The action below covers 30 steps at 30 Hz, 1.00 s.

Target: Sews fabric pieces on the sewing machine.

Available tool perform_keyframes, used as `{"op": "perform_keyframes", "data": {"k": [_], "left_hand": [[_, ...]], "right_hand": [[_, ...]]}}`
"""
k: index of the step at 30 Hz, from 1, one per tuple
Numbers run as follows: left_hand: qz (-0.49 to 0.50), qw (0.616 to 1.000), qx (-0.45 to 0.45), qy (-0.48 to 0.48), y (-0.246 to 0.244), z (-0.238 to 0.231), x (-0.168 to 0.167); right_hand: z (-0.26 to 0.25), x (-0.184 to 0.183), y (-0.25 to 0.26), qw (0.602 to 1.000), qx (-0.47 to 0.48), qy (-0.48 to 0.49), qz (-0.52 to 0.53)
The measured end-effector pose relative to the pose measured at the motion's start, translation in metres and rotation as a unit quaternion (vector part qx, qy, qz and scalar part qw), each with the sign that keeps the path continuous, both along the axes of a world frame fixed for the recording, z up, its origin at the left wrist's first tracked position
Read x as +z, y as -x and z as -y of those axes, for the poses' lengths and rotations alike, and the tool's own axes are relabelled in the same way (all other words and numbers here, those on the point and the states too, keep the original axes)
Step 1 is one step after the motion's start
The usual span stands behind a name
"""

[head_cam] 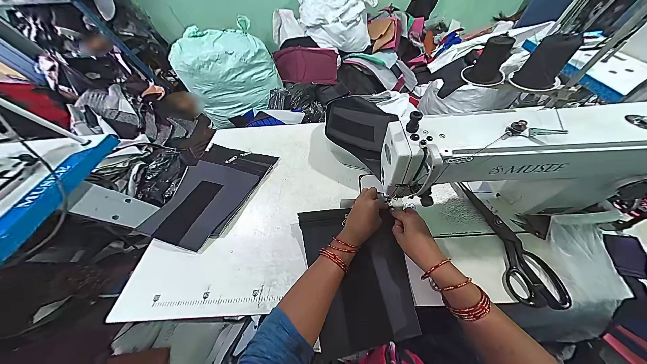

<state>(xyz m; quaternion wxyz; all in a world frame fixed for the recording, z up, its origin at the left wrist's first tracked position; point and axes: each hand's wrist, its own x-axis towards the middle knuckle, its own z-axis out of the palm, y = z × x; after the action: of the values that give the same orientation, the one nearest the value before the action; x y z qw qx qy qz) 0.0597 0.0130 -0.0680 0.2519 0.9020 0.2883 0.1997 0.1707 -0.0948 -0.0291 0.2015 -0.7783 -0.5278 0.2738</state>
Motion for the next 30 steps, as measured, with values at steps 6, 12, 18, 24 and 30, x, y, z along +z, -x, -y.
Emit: {"op": "perform_keyframes", "data": {"k": [6, 12, 18, 24, 30], "left_hand": [[-0.005, 1.000, 0.003, -0.002, 0.000, 0.000, 0.000], [-0.016, 1.000, 0.002, -0.003, 0.002, -0.002, -0.003], [-0.078, 0.997, 0.023, -0.006, 0.004, 0.005, 0.006], [-0.105, 0.992, 0.054, 0.042, 0.024, 0.031, 0.017], [0.206, 0.972, 0.092, 0.063, 0.105, 0.112, 0.007]], "right_hand": [[0.005, -0.005, 0.001, 1.000, -0.017, 0.003, 0.016], [0.024, -0.004, 0.007, 0.996, -0.059, 0.001, 0.074], [0.039, -0.007, -0.003, 0.998, -0.056, 0.014, -0.006], [0.059, 0.000, -0.003, 0.998, -0.046, 0.039, 0.020], [0.110, -0.024, -0.013, 0.981, -0.037, -0.182, 0.050]]}}
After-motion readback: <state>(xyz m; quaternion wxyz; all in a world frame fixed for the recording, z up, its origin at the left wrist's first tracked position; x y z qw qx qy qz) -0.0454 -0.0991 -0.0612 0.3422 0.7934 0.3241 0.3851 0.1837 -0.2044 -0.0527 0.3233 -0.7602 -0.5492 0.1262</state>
